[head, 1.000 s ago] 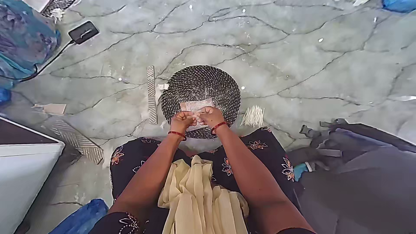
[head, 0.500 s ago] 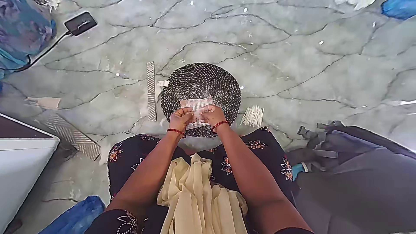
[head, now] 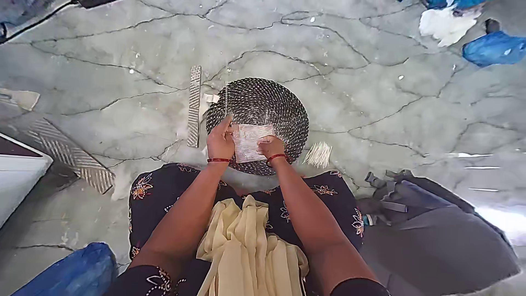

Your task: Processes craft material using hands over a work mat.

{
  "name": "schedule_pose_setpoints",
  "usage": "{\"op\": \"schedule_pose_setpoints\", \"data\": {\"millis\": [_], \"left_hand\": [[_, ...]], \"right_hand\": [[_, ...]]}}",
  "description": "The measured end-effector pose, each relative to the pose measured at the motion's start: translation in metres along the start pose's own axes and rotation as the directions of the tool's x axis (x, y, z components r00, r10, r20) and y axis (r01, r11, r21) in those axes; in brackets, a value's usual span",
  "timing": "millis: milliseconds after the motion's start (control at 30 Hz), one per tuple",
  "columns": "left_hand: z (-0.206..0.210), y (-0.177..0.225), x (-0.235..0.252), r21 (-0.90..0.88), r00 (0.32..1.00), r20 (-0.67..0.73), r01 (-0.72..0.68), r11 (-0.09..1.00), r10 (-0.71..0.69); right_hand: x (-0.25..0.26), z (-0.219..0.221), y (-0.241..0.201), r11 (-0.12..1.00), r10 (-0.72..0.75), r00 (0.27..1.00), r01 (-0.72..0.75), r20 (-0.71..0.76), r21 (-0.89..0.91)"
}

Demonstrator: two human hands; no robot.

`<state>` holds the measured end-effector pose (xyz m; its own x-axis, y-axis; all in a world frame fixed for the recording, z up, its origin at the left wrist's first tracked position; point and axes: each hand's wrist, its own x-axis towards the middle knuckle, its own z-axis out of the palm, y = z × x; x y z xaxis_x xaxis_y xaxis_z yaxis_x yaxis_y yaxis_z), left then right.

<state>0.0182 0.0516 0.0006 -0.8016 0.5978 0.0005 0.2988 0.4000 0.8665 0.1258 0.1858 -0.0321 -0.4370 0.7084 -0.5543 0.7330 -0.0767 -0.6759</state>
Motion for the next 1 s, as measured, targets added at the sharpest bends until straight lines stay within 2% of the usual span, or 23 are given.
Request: {"op": "schedule_pose_setpoints", "data": {"millis": [67,133,200,300,400,567,667,1000], "left_hand": [[-0.004,0.003,0.003,0.047,0.999,0.022,0.046,0.998,-0.047],[-0.008,0.01,0.005,0.136,0.982,0.106,0.141,0.981,-0.155],[-0.012,0.016,0.007,0.252,0.939,0.202,0.225,0.941,-0.279],[-0.012,0.012,0.012,0.402,0.859,0.318,0.26,0.878,-0.401],[-0.006,0.005,0.01,0.465,0.856,0.338,0.209,0.86,-0.39],[0.004,-0.006,0.008,0.479,0.912,0.298,0.113,0.871,-0.282],[0.009,-0.014,0.009,0.4,0.926,0.282,0.123,0.908,-0.25],[0.022,-0.032,0.024,0.475,0.881,0.322,0.168,0.864,-0.348]], "right_hand": [[0.009,0.001,0.003,0.993,-0.013,1.0,0.013,0.003,-0.116],[0.017,0.0,0.007,0.988,-0.03,1.0,0.029,-0.004,-0.154],[0.024,-0.001,0.011,0.994,0.0,1.0,0.001,0.004,-0.109],[0.021,-0.007,0.008,0.993,0.106,0.994,-0.106,0.0,0.041],[0.015,-0.019,0.004,0.99,0.128,0.989,-0.123,-0.077,0.063],[-0.018,-0.049,-0.015,0.987,-0.083,0.959,0.043,-0.27,-0.152],[-0.034,-0.058,-0.027,0.984,-0.138,0.953,0.101,-0.27,-0.147],[-0.026,-0.059,-0.03,0.978,-0.153,0.966,0.118,-0.206,-0.175]]}}
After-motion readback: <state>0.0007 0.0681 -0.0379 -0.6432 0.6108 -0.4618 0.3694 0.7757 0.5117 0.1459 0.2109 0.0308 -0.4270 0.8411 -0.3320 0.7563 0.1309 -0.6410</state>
